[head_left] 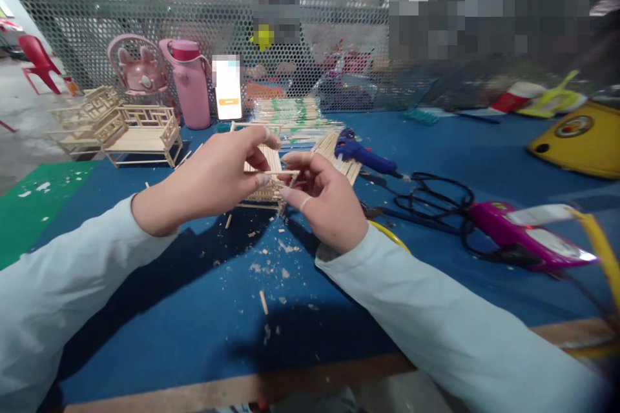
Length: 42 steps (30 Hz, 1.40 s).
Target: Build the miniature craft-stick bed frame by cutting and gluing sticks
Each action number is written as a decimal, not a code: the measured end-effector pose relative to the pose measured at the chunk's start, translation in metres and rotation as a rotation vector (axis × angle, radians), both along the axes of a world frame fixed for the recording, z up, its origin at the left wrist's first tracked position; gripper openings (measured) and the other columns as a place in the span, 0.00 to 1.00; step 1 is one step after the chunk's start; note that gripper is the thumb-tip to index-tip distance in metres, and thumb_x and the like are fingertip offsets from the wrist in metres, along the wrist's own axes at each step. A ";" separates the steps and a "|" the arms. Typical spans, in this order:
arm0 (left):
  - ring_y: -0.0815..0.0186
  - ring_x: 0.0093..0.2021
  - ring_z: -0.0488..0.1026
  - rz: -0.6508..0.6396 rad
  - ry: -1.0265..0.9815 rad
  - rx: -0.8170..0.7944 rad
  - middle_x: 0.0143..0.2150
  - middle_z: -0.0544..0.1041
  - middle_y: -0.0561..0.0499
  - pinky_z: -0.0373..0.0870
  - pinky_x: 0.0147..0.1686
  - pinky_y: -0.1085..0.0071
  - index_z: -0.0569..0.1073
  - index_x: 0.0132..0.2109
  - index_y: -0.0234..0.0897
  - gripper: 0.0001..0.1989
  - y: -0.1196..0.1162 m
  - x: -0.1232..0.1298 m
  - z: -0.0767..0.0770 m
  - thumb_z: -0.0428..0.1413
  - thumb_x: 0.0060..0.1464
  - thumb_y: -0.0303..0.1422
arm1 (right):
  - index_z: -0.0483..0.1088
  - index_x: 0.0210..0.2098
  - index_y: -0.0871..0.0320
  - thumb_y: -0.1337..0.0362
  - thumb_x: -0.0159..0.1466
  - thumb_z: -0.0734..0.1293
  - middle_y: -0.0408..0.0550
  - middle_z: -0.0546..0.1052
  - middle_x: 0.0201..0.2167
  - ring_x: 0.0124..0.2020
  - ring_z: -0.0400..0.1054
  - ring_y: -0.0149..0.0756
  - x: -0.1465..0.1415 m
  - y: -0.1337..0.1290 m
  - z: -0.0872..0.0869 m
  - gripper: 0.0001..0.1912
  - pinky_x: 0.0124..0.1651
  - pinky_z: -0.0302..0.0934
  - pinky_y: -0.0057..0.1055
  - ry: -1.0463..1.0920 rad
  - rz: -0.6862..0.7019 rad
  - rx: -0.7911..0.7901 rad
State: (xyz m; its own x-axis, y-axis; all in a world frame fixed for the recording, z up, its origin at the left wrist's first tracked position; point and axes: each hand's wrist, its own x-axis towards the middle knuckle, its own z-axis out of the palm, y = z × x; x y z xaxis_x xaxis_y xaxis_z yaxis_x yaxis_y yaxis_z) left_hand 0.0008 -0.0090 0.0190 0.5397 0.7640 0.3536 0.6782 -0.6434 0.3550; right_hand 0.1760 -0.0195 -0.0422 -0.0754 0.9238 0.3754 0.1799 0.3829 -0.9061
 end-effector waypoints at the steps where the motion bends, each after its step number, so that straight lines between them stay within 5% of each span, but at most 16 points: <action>1: 0.65 0.38 0.75 -0.005 0.002 0.004 0.38 0.79 0.50 0.64 0.36 0.71 0.67 0.51 0.38 0.18 0.000 0.000 0.000 0.54 0.52 0.31 | 0.65 0.41 0.54 0.69 0.48 0.67 0.43 0.72 0.34 0.37 0.69 0.35 0.000 0.000 0.000 0.20 0.42 0.62 0.37 0.002 0.004 0.003; 10: 0.65 0.40 0.75 -0.043 0.052 0.035 0.42 0.78 0.50 0.65 0.38 0.72 0.68 0.51 0.37 0.20 -0.003 -0.002 0.003 0.55 0.49 0.28 | 0.64 0.41 0.54 0.75 0.44 0.63 0.43 0.72 0.34 0.38 0.69 0.36 0.000 -0.001 0.000 0.24 0.42 0.61 0.36 -0.010 0.018 0.000; 18: 0.63 0.43 0.74 -0.038 0.064 0.025 0.44 0.77 0.48 0.67 0.41 0.70 0.69 0.50 0.36 0.20 -0.004 -0.004 0.010 0.55 0.47 0.27 | 0.62 0.45 0.53 0.69 0.48 0.68 0.43 0.72 0.35 0.38 0.69 0.36 -0.003 -0.001 0.001 0.24 0.45 0.62 0.38 0.003 -0.009 0.019; 23: 0.63 0.48 0.71 -0.076 -0.209 0.029 0.48 0.74 0.44 0.66 0.51 0.66 0.69 0.49 0.32 0.19 -0.007 -0.016 0.026 0.53 0.48 0.23 | 0.59 0.46 0.52 0.75 0.43 0.61 0.43 0.70 0.37 0.36 0.66 0.33 0.004 0.000 0.000 0.30 0.37 0.60 0.33 0.034 -0.026 0.098; 26: 0.64 0.45 0.72 -0.181 -0.577 0.129 0.44 0.74 0.48 0.69 0.45 0.67 0.72 0.43 0.38 0.15 -0.006 -0.022 0.025 0.58 0.46 0.27 | 0.59 0.44 0.52 0.77 0.42 0.61 0.42 0.69 0.36 0.34 0.65 0.31 0.009 0.001 0.003 0.30 0.36 0.59 0.31 0.111 -0.058 0.171; 30: 0.72 0.28 0.66 -0.111 -1.018 0.446 0.33 0.70 0.53 0.65 0.29 0.71 0.71 0.35 0.41 0.04 -0.009 -0.032 0.004 0.60 0.51 0.33 | 0.61 0.36 0.54 0.76 0.46 0.65 0.41 0.68 0.33 0.32 0.64 0.29 0.013 0.001 0.018 0.19 0.36 0.60 0.30 0.234 -0.207 0.364; 32: 0.74 0.22 0.61 0.068 -1.029 0.398 0.25 0.65 0.56 0.60 0.24 0.72 0.69 0.32 0.41 0.08 -0.012 -0.040 -0.013 0.59 0.54 0.37 | 0.58 0.26 0.55 0.72 0.50 0.67 0.39 0.66 0.26 0.27 0.61 0.27 0.016 -0.001 0.026 0.12 0.32 0.58 0.29 0.224 -0.304 0.476; 35: 0.74 0.17 0.56 0.309 -0.927 0.290 0.17 0.61 0.58 0.52 0.16 0.74 0.64 0.26 0.39 0.18 -0.016 -0.051 -0.043 0.54 0.56 0.46 | 0.49 0.15 0.55 0.66 0.58 0.66 0.36 0.55 0.16 0.19 0.50 0.25 0.020 -0.005 0.031 0.22 0.25 0.49 0.28 0.083 -0.337 0.547; 38: 0.74 0.16 0.52 0.398 -0.833 0.031 0.16 0.58 0.59 0.51 0.16 0.75 0.60 0.23 0.38 0.21 -0.011 -0.057 -0.070 0.49 0.59 0.46 | 0.49 0.14 0.55 0.61 0.64 0.61 0.36 0.51 0.14 0.17 0.45 0.25 0.019 -0.010 0.026 0.24 0.22 0.43 0.28 -0.101 -0.170 0.507; 42: 0.72 0.21 0.59 0.434 -0.624 0.002 0.19 0.62 0.57 0.58 0.24 0.75 0.63 0.26 0.37 0.13 -0.002 -0.058 -0.087 0.48 0.59 0.35 | 0.56 0.16 0.56 0.61 0.65 0.59 0.36 0.55 0.15 0.18 0.50 0.25 0.011 -0.017 0.016 0.21 0.23 0.48 0.26 -0.347 0.173 0.438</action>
State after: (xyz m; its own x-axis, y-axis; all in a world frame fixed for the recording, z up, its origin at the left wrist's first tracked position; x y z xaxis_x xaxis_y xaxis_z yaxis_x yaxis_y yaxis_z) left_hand -0.0567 -0.0113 -0.0676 -0.1092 0.8613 0.4963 0.5446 -0.3658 0.7547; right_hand 0.1868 -0.0367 -0.0258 -0.3978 0.6512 0.6463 0.3394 0.7589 -0.5558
